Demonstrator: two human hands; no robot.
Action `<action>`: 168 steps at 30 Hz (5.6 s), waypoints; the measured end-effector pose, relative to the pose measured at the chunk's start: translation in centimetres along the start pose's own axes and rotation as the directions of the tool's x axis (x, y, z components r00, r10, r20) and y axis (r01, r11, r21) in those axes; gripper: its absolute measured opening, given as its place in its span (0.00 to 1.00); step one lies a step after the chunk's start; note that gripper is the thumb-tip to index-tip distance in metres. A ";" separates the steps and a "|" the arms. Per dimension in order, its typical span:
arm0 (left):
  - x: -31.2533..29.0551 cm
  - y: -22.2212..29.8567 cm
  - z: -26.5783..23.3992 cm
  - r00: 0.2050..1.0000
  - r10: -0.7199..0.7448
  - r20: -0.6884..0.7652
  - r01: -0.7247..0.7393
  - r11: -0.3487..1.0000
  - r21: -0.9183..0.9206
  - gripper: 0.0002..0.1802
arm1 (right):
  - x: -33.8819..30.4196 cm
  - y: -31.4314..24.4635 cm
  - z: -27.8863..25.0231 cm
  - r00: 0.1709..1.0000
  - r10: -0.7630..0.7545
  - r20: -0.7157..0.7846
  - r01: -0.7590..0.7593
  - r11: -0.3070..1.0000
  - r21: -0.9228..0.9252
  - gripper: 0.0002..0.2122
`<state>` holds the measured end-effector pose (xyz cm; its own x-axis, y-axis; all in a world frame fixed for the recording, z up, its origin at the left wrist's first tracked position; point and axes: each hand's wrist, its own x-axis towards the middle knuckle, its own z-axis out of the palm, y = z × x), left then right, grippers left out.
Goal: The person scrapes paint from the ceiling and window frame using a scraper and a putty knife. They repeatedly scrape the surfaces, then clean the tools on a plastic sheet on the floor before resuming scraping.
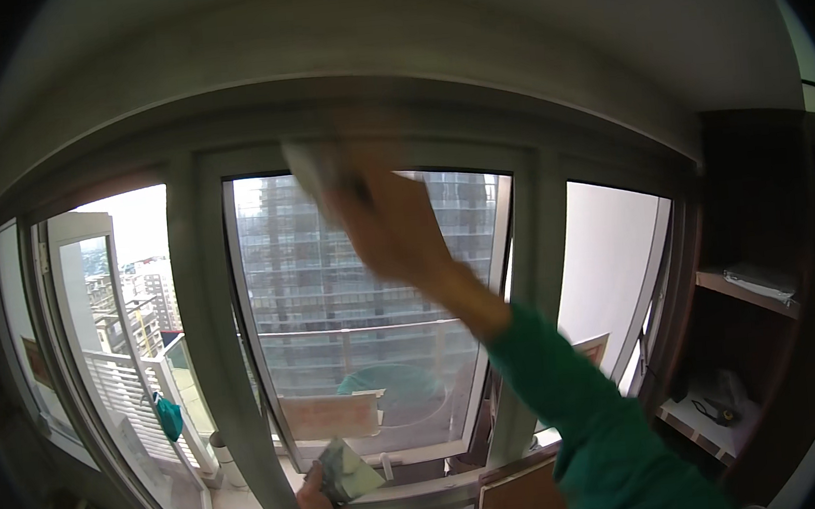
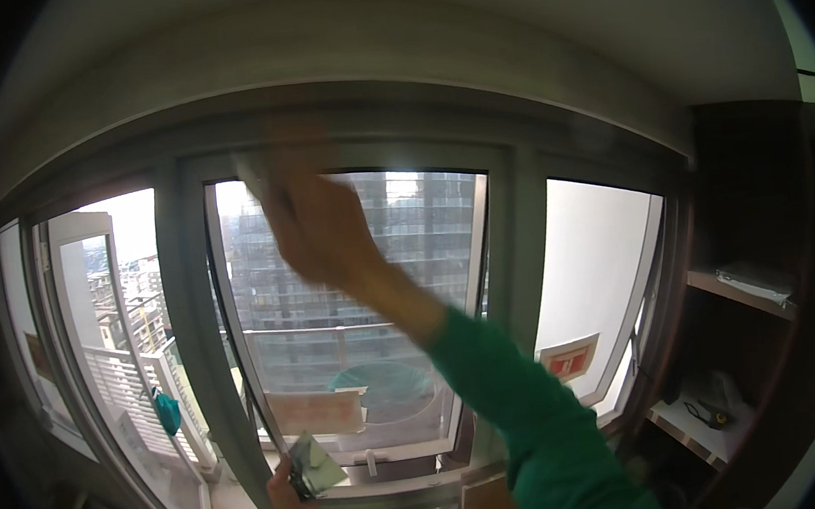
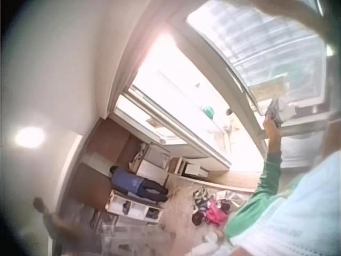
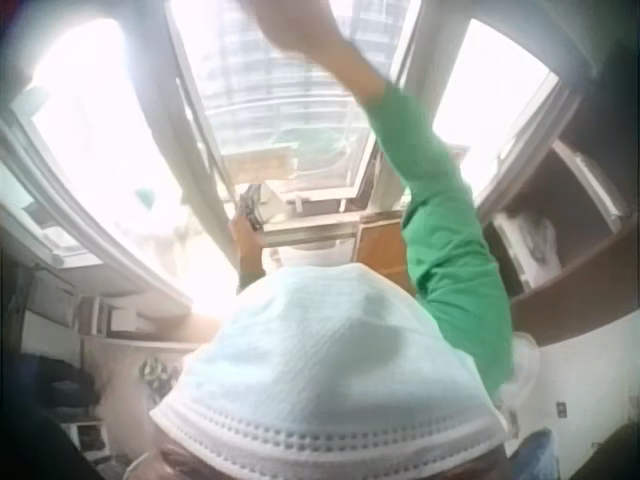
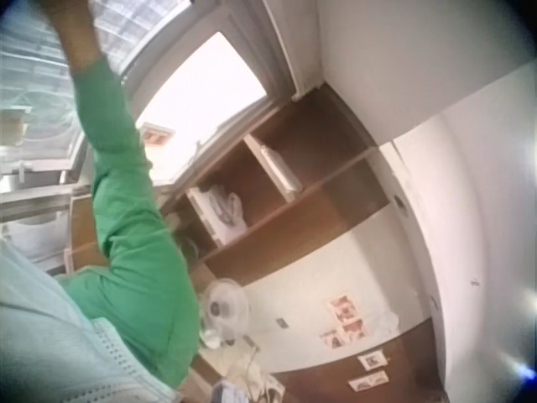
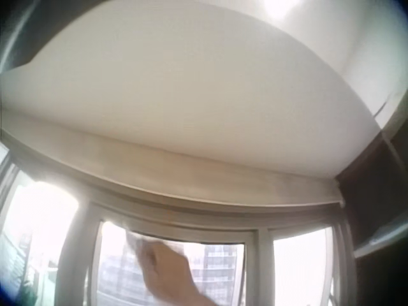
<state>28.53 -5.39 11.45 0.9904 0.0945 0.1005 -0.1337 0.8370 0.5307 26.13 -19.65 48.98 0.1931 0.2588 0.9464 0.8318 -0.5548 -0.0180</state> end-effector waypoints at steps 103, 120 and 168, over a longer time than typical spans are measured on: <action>17.0 -23.2 44.2 0.649 -0.197 0.735 -0.098 0.937 0.337 0.17 | -23.9 25.4 -53.3 0.609 0.351 -0.711 -0.228 0.937 0.267 0.15; 14.8 -24.6 45.2 0.636 -0.193 0.747 -0.101 0.939 0.328 0.15 | -4.7 33.6 -73.5 0.840 0.179 -0.513 -0.541 0.363 -0.759 0.15; 16.3 -24.4 42.9 0.727 -0.129 0.674 -0.163 0.922 0.352 0.07 | 15.2 24.5 -49.0 0.971 0.213 -0.106 -0.235 0.927 -0.293 0.10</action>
<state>46.46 -47.36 36.27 0.7149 -0.4025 0.5718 -0.2963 0.5663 0.7691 23.98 -68.05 78.68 0.3097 0.0499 0.9495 0.5734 -0.8064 -0.1446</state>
